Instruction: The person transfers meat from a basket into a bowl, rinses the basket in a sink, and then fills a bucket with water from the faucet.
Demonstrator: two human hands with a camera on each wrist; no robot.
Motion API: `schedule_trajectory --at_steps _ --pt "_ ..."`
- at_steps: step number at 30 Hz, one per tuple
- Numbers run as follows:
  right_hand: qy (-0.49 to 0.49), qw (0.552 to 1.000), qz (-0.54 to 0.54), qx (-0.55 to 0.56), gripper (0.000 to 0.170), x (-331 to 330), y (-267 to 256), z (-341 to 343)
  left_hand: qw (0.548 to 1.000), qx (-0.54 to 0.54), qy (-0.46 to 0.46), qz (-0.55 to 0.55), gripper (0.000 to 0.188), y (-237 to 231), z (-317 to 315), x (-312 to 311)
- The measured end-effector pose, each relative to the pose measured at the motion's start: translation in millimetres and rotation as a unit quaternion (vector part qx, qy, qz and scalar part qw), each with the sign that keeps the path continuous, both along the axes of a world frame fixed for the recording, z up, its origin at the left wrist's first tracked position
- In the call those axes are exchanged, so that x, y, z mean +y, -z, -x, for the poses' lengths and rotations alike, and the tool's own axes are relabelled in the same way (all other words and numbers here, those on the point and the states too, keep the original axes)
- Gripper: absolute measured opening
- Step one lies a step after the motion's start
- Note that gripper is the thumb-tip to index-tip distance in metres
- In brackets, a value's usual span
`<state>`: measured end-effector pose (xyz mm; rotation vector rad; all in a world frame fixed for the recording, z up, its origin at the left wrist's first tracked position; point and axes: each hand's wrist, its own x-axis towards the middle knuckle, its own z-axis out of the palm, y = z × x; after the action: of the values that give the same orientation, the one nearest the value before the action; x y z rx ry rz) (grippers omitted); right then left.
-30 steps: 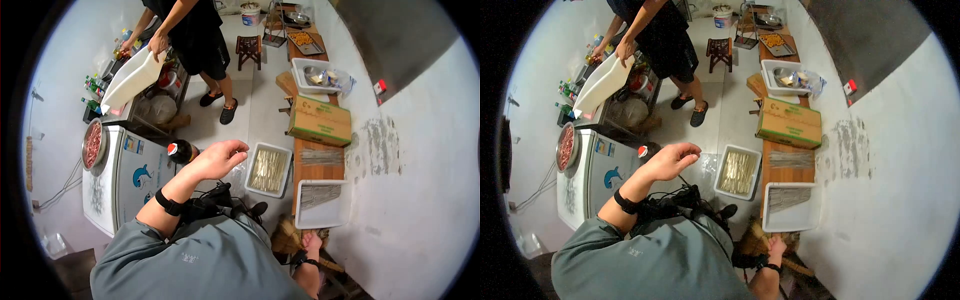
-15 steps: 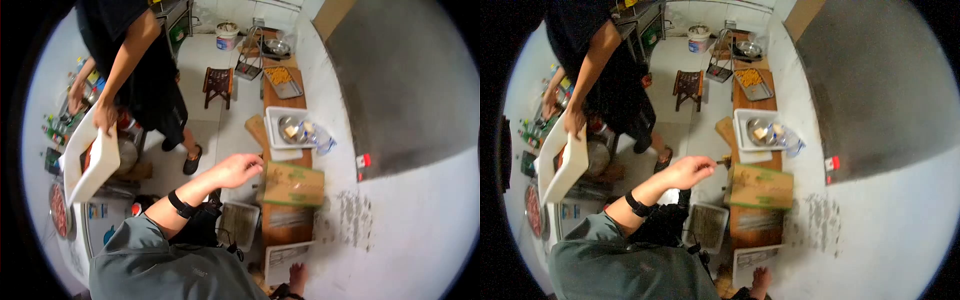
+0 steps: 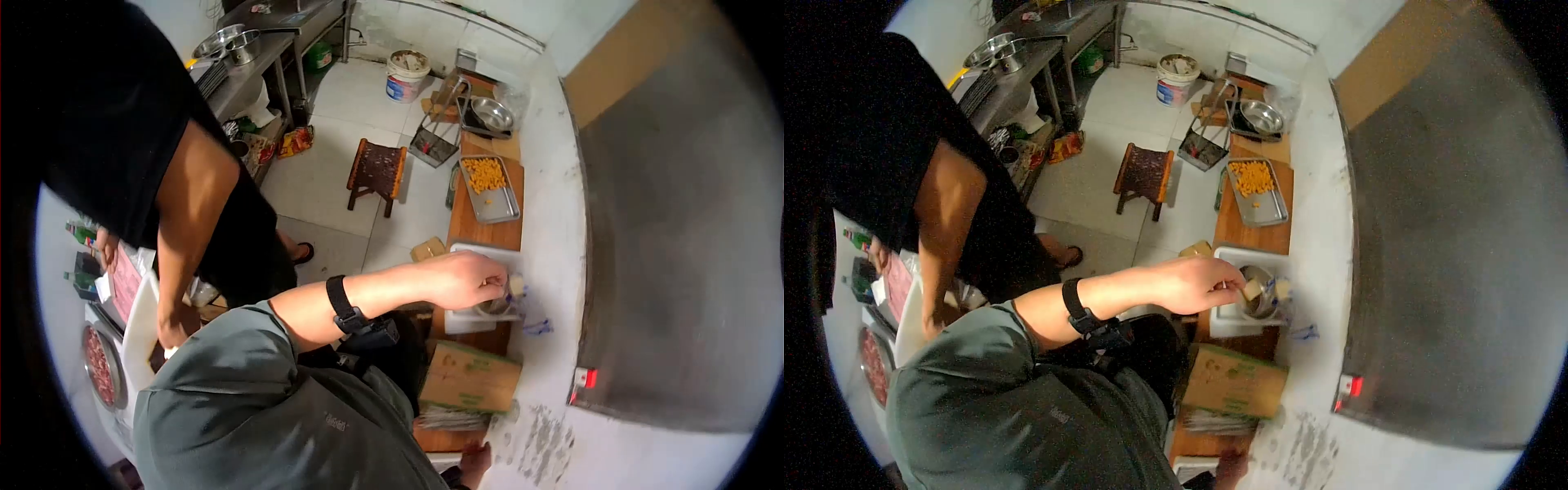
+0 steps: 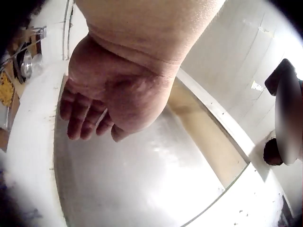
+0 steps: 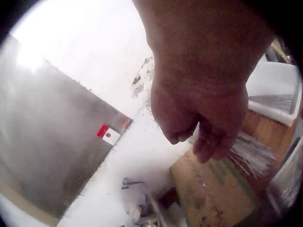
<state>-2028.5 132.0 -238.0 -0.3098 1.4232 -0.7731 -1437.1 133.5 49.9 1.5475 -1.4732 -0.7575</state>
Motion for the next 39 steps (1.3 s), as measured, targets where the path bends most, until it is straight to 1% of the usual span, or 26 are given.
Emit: schedule_trajectory --at_steps 2,4,5,7,8,10,11,12,13,14,15,16,17,19,22,25,28,29,30,31,32,34,35,36,38,39 --pt "0.101 0.993 -0.053 0.024 0.034 -26.2 6.1 -38.4 1.000 0.000 -0.011 -0.022 0.030 -5.6 -36.4 -21.7" --pt "0.066 0.991 -0.105 -0.050 0.032 -64.1 35.9 -49.8 0.998 0.005 -0.059 -0.023 0.031 -6.1 -77.6 -38.3" --pt "0.048 0.992 -0.106 -0.056 0.032 -92.9 48.1 -76.7 0.996 -0.004 -0.089 -0.023 0.031 -6.9 -98.4 -44.4" --pt "0.015 0.992 -0.126 0.022 0.030 -142.1 68.4 -124.6 0.989 -0.030 -0.144 -0.026 0.031 -4.8 -140.3 -57.0" --pt "0.007 0.990 -0.139 0.010 0.030 -156.4 68.5 -169.7 0.982 -0.058 -0.174 -0.034 0.031 -6.6 -164.8 -60.4" --pt "-0.047 0.991 -0.119 0.038 0.029 -195.0 41.3 -247.5 0.974 -0.063 -0.215 -0.028 0.028 -3.3 -203.5 -61.5" --pt "-0.155 0.978 -0.098 0.099 0.030 -217.8 29.5 -292.6 0.970 -0.063 -0.232 -0.035 0.027 -9.5 -219.6 -58.6" --pt "-0.264 0.949 -0.069 0.158 0.030 -243.2 21.7 -331.0 0.965 -0.063 -0.253 -0.038 0.026 -15.3 -234.6 -53.0" --pt "-0.282 0.944 -0.066 0.158 0.030 -271.5 25.4 -358.3 0.960 -0.064 -0.271 -0.039 0.026 -17.4 -249.6 -45.9" --pt "-0.293 0.949 -0.051 0.108 0.030 -299.9 36.6 -388.1 0.947 -0.036 -0.316 -0.047 0.026 -17.2 -263.9 -37.9" --pt "-0.301 0.951 -0.038 0.056 0.031 -318.5 31.1 -424.8 0.932 -0.009 -0.357 -0.054 0.025 -15.5 -278.2 -29.2" --pt "-0.313 0.948 -0.027 0.053 0.030 -337.6 25.1 -463.2 0.924 -0.013 -0.381 -0.042 0.025 -7.6 -294.8 -20.4" --pt "-0.322 0.945 -0.017 0.051 0.029 -349.1 6.5 -506.6 0.912 0.015 -0.404 -0.069 0.025 -4.7 -307.9 -12.8" --pt "-0.323 0.946 -0.006 0.024 0.028 -387.2 30.0 -559.9 0.896 0.046 -0.432 -0.094 0.025 2.8 -338.0 0.5" --pt "-0.346 0.938 0.011 -0.004 0.027 -399.5 24.7 -650.0 0.879 0.071 -0.464 -0.083 0.026 19.4 -392.2 21.5" --pt "-0.390 0.921 0.017 0.008 0.025 -389.6 12.2 -742.6 0.875 0.050 -0.478 -0.055 0.026 37.2 -452.9 45.5" --pt "-0.410 0.911 0.039 0.004 0.021 -380.5 26.8 -807.2 0.869 0.077 -0.488 -0.040 0.026 50.2 -529.3 73.3" --pt "-0.369 0.928 0.038 0.033 0.020 -372.4 27.0 -833.8 0.860 0.121 -0.495 -0.037 0.026 52.5 -555.9 81.1" --pt "-0.328 0.942 0.037 0.059 0.020 -365.1 26.3 -862.9 0.858 0.122 -0.497 -0.032 0.026 52.7 -583.7 88.9" --pt "-0.303 0.952 -0.033 0.035 0.019 -360.9 19.9 -882.8 0.863 0.119 -0.491 -0.023 0.026 52.5 -609.2 95.3" --pt "-0.308 0.950 -0.031 0.040 0.019 -355.0 4.4 -908.3 0.866 0.117 -0.485 -0.017 0.026 52.0 -631.4 100.2" --pt "-0.370 0.924 0.034 0.088 0.018 -335.9 -22.7 -948.7 0.869 0.127 -0.477 -0.024 0.027 49.4 -675.3 105.2" --pt "-0.383 0.923 0.020 0.022 0.018 -353.3 -12.5 -956.9 0.876 0.117 -0.466 -0.025 0.031 45.6 -695.4 105.9" --pt "-0.370 0.916 0.040 0.153 0.018 -299.5 -95.2 -1012.4 0.884 0.107 -0.454 -0.024 0.035 42.0 -716.0 105.0" --pt "-0.325 0.937 0.072 0.103 0.020 -342.4 -62.2 -1029.0 0.889 0.110 -0.444 -0.031 0.036 26.6 -756.0 102.2" --pt "-0.344 0.933 0.075 0.078 0.021 -362.9 -54.1 -1035.7 0.892 0.095 -0.441 -0.019 0.036 26.8 -777.7 98.5"
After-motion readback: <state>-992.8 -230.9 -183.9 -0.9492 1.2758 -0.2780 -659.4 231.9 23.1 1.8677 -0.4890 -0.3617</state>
